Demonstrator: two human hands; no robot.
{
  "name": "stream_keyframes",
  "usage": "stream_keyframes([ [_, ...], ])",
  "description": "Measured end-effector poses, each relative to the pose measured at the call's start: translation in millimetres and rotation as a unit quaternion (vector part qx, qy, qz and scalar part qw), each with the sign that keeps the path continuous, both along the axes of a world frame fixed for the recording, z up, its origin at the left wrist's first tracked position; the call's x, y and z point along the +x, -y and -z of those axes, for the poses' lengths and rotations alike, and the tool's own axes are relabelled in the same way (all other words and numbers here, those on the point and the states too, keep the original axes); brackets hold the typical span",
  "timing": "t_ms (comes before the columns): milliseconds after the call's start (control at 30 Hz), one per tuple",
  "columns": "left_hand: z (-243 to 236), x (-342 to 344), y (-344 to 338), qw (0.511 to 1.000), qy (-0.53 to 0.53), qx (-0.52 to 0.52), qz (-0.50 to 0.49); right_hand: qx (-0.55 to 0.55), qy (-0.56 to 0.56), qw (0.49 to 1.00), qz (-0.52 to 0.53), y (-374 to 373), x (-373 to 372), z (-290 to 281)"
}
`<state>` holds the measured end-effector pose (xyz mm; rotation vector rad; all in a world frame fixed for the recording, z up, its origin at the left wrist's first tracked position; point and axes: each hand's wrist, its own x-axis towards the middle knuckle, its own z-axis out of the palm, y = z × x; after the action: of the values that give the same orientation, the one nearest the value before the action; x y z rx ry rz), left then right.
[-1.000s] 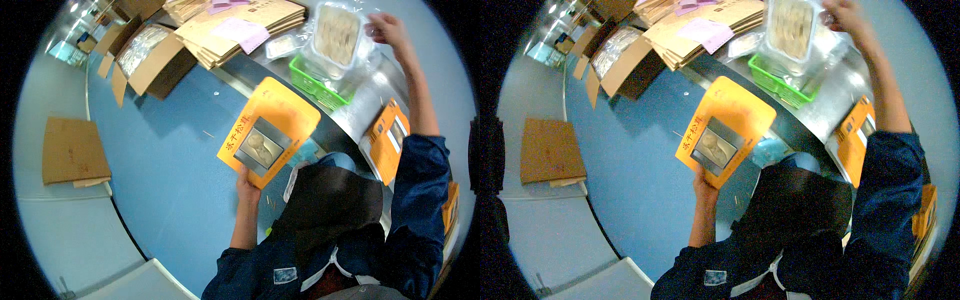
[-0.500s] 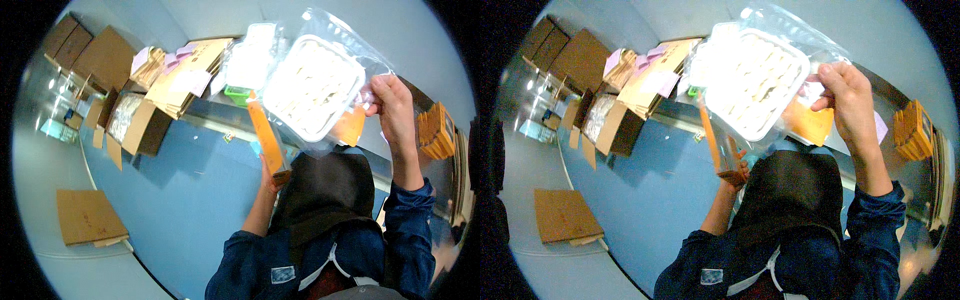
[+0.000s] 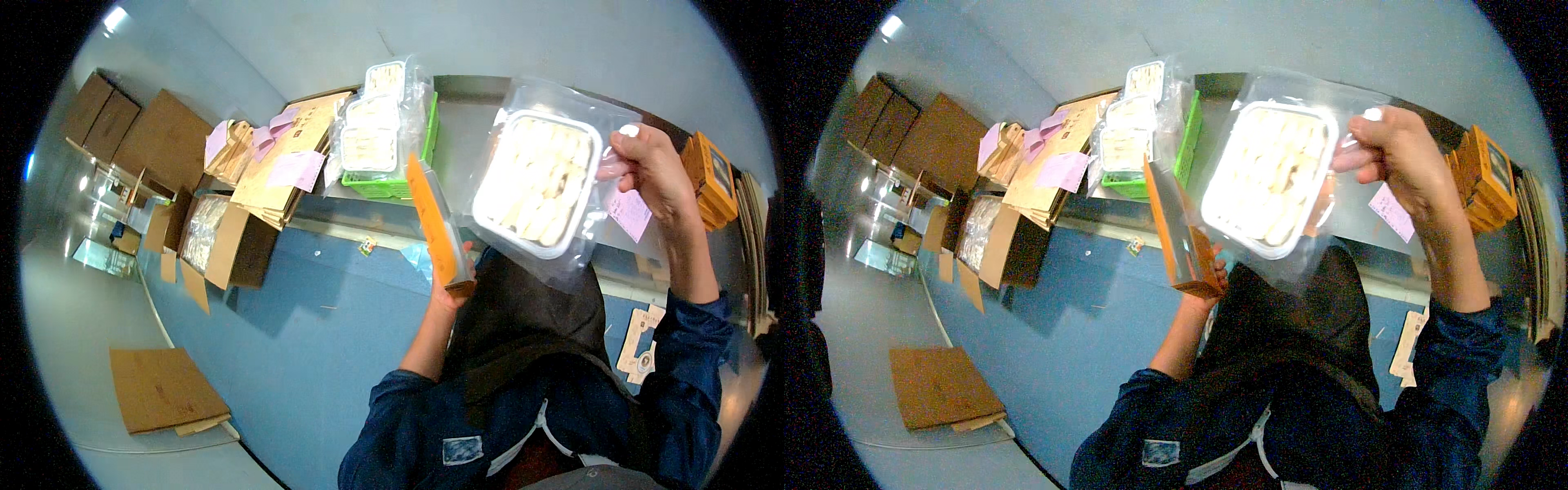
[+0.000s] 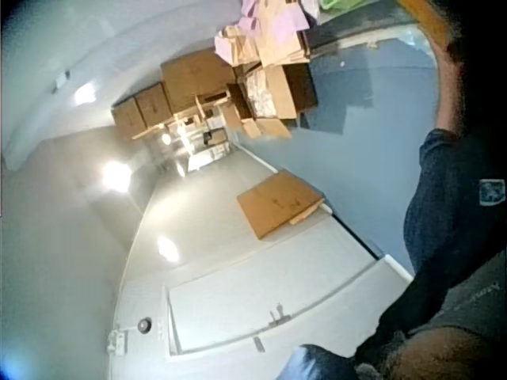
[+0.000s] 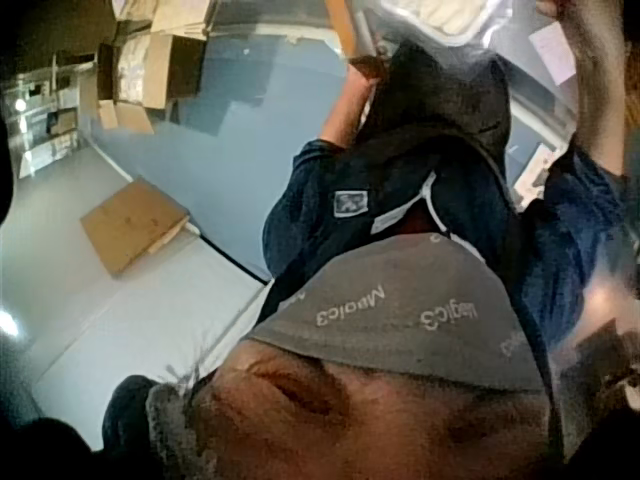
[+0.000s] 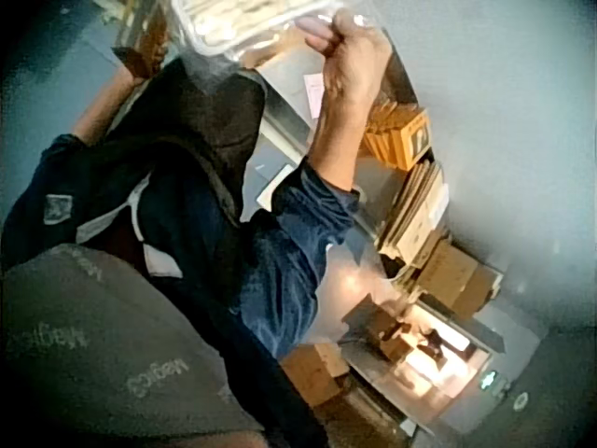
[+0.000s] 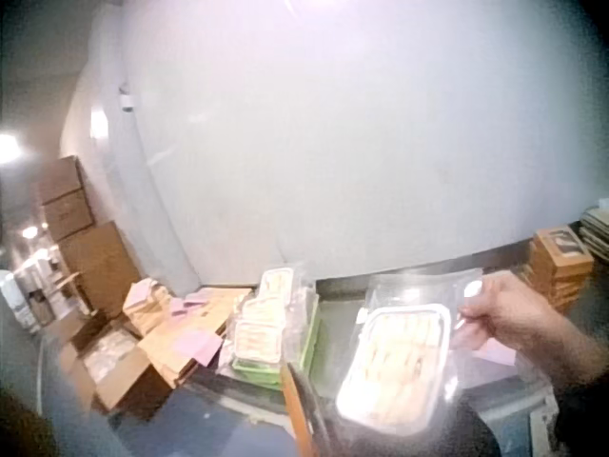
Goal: The person assembles small orange cardboard boxes, places a plastic container of food inside each one, and closes the flaps. The person repeats this process for several boxes, stacking the finished ones on the table.
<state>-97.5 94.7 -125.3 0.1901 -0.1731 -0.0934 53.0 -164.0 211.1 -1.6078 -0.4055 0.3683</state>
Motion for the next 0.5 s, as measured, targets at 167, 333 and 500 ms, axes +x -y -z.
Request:
stream_keyframes([
  [167, 2, 2, -2, 0.995, -0.078, 0.021, -0.052, -0.011, 0.011, 1.000, 0.000, -38, -8, 2],
  [333, -59, 8, 12, 0.938, -0.220, 0.221, -0.154, 0.018, 0.082, 0.994, 0.067, -67, -7, 19],
  [500, -33, 17, 15, 0.955, -0.212, 0.153, -0.137, 0.076, 0.119, 0.989, 0.052, -84, -42, 91],
])
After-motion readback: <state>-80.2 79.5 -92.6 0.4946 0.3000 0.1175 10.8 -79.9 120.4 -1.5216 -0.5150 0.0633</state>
